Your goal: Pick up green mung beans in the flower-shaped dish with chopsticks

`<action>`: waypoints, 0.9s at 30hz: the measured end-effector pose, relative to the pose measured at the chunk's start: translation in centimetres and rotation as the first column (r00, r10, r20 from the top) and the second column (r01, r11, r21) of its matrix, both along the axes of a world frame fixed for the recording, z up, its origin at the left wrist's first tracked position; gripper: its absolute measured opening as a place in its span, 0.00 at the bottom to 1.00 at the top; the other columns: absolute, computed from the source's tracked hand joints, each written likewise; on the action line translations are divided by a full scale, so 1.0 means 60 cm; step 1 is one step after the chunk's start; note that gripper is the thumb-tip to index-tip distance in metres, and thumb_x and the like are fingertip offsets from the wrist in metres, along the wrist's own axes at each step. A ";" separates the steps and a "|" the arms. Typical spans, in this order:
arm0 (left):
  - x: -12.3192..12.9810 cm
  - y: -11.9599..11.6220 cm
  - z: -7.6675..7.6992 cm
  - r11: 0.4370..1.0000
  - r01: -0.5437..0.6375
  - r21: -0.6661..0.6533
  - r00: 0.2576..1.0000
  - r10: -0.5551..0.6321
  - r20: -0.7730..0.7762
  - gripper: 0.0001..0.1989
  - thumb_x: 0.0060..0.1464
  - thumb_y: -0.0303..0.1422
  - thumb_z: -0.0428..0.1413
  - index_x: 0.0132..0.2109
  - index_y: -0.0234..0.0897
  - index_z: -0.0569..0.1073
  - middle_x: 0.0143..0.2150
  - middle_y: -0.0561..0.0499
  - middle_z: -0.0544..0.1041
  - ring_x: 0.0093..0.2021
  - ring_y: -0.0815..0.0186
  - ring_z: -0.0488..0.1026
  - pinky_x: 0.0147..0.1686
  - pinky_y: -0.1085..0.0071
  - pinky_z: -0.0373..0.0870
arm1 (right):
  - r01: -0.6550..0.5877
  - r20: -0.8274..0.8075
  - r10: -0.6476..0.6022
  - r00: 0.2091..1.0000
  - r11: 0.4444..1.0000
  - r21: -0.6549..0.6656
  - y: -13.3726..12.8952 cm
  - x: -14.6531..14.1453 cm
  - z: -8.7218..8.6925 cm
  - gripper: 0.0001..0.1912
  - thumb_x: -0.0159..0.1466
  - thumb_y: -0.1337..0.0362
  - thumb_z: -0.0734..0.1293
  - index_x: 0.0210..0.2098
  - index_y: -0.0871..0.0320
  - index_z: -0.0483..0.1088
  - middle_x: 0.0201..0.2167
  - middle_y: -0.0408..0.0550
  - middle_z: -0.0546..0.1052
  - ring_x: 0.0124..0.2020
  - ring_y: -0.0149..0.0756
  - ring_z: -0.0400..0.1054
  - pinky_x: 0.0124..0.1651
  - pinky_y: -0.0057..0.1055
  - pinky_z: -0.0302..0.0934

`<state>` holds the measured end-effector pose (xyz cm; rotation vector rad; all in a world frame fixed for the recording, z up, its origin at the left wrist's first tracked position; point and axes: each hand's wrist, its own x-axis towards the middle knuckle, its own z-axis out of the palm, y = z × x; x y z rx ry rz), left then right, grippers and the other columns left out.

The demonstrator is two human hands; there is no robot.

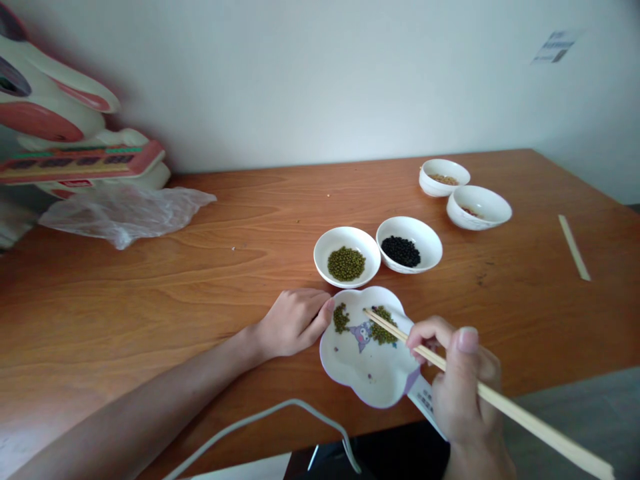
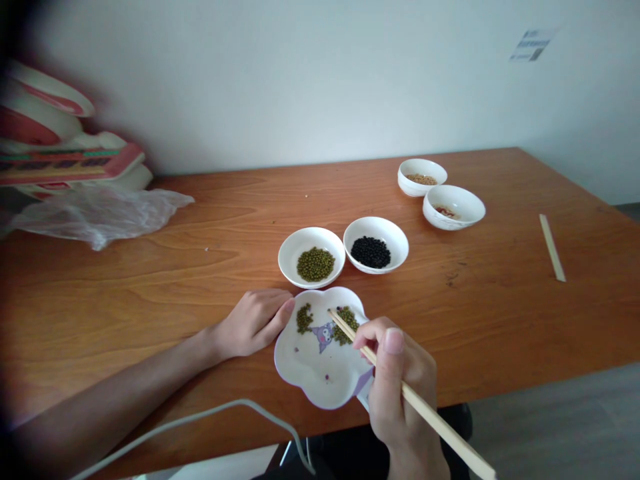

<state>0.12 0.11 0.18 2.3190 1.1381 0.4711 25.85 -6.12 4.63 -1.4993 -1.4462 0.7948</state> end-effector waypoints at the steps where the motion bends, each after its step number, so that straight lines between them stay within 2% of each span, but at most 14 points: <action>1: 0.000 0.000 0.000 1.000 0.000 -0.001 1.000 0.000 0.000 0.19 0.76 0.37 0.38 0.34 0.38 0.62 0.32 0.52 0.71 0.32 0.67 0.66 0.37 0.69 0.63 | -0.010 0.002 0.010 1.000 1.000 0.005 0.000 0.001 -0.001 0.39 0.76 0.41 0.45 0.26 0.56 0.72 0.21 0.46 0.71 0.26 0.35 0.66 0.30 0.33 0.55; 6: 0.001 0.001 0.001 1.000 0.000 0.007 1.000 -0.001 0.008 0.20 0.76 0.37 0.38 0.34 0.38 0.63 0.31 0.52 0.71 0.31 0.67 0.66 0.36 0.69 0.63 | -0.060 0.003 0.060 0.998 0.998 -0.005 -0.001 0.003 -0.004 0.41 0.75 0.40 0.41 0.28 0.56 0.71 0.23 0.46 0.72 0.26 0.36 0.66 0.30 0.34 0.54; 19: 0.002 0.001 0.003 0.999 -0.004 0.037 1.000 0.004 0.002 0.19 0.75 0.37 0.39 0.34 0.38 0.64 0.31 0.52 0.71 0.31 0.68 0.67 0.36 0.70 0.64 | -0.018 -0.011 0.019 1.000 0.999 0.051 0.003 -0.006 0.001 0.34 0.77 0.45 0.49 0.27 0.56 0.71 0.21 0.44 0.69 0.24 0.33 0.64 0.29 0.34 0.53; 27: 0.001 0.001 0.002 1.000 0.004 0.025 1.000 -0.004 0.004 0.19 0.75 0.36 0.39 0.34 0.38 0.64 0.32 0.52 0.72 0.31 0.68 0.67 0.36 0.70 0.64 | -0.052 -0.036 0.054 0.998 0.996 0.068 0.001 -0.001 0.001 0.39 0.76 0.42 0.43 0.26 0.56 0.71 0.21 0.46 0.69 0.25 0.36 0.65 0.29 0.35 0.54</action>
